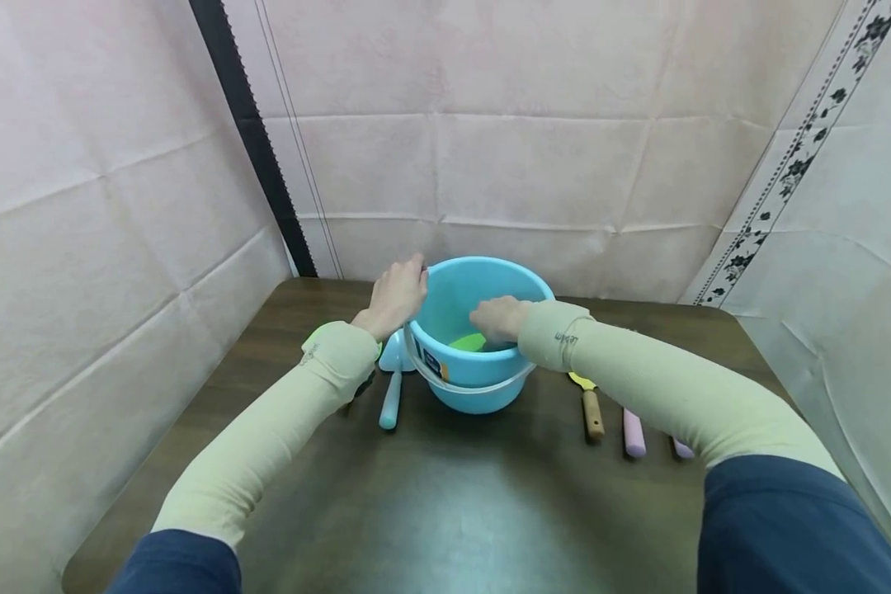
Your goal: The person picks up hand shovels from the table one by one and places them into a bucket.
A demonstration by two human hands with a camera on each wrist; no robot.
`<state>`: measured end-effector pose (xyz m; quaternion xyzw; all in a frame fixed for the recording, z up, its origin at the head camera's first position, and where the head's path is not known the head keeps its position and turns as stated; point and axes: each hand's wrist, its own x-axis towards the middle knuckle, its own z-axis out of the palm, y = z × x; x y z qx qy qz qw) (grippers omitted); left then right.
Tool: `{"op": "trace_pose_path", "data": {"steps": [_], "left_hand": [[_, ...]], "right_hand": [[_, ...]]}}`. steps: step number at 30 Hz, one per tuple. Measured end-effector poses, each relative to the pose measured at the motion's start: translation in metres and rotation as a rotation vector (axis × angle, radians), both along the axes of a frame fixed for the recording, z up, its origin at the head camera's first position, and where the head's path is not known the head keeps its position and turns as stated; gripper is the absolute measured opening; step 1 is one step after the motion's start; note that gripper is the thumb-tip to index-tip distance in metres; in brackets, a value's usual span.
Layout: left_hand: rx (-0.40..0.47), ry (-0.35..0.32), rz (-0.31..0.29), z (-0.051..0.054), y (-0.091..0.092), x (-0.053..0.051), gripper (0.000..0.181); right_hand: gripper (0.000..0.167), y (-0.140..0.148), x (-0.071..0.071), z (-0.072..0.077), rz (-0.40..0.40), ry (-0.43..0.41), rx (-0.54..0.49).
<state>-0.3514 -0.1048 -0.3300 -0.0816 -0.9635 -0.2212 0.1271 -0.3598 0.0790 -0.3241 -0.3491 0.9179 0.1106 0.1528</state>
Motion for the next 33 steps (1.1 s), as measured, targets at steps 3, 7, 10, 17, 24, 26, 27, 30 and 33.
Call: {"op": "trace_pose_path", "data": {"steps": [3, 7, 10, 17, 24, 26, 27, 30, 33], "left_hand": [[-0.001, -0.003, 0.001, 0.001, 0.000, 0.000, 0.024], [0.008, -0.008, 0.005, -0.001, 0.000, 0.002, 0.025], [0.016, -0.014, 0.005, -0.002, 0.000, 0.002, 0.026], [0.019, -0.022, 0.001, 0.000, 0.001, 0.000, 0.024], [0.011, -0.030, 0.019, 0.000, 0.000, 0.000, 0.025], [0.011, -0.029, 0.018, 0.000, 0.000, -0.001, 0.024], [0.012, -0.026, 0.017, 0.000, 0.000, -0.001, 0.024], [0.013, -0.021, 0.014, -0.001, 0.001, -0.001, 0.024], [0.013, -0.015, 0.014, -0.001, 0.002, -0.001, 0.023]], "right_hand": [[0.012, -0.002, -0.001, -0.001, -0.005, -0.013, 0.003], [0.012, -0.002, -0.001, -0.003, 0.008, -0.016, 0.009], [0.012, -0.001, 0.000, -0.004, 0.004, -0.021, 0.008], [0.013, 0.002, -0.001, -0.005, -0.023, -0.034, -0.002], [0.016, 0.007, -0.002, -0.009, -0.043, -0.065, -0.044], [0.016, 0.008, -0.002, -0.010, -0.035, -0.060, -0.038], [0.016, 0.008, -0.002, -0.010, -0.035, -0.059, -0.037], [0.016, 0.009, -0.001, -0.009, -0.049, -0.068, -0.041], [0.015, 0.010, 0.001, -0.007, -0.078, -0.092, -0.049]]}}
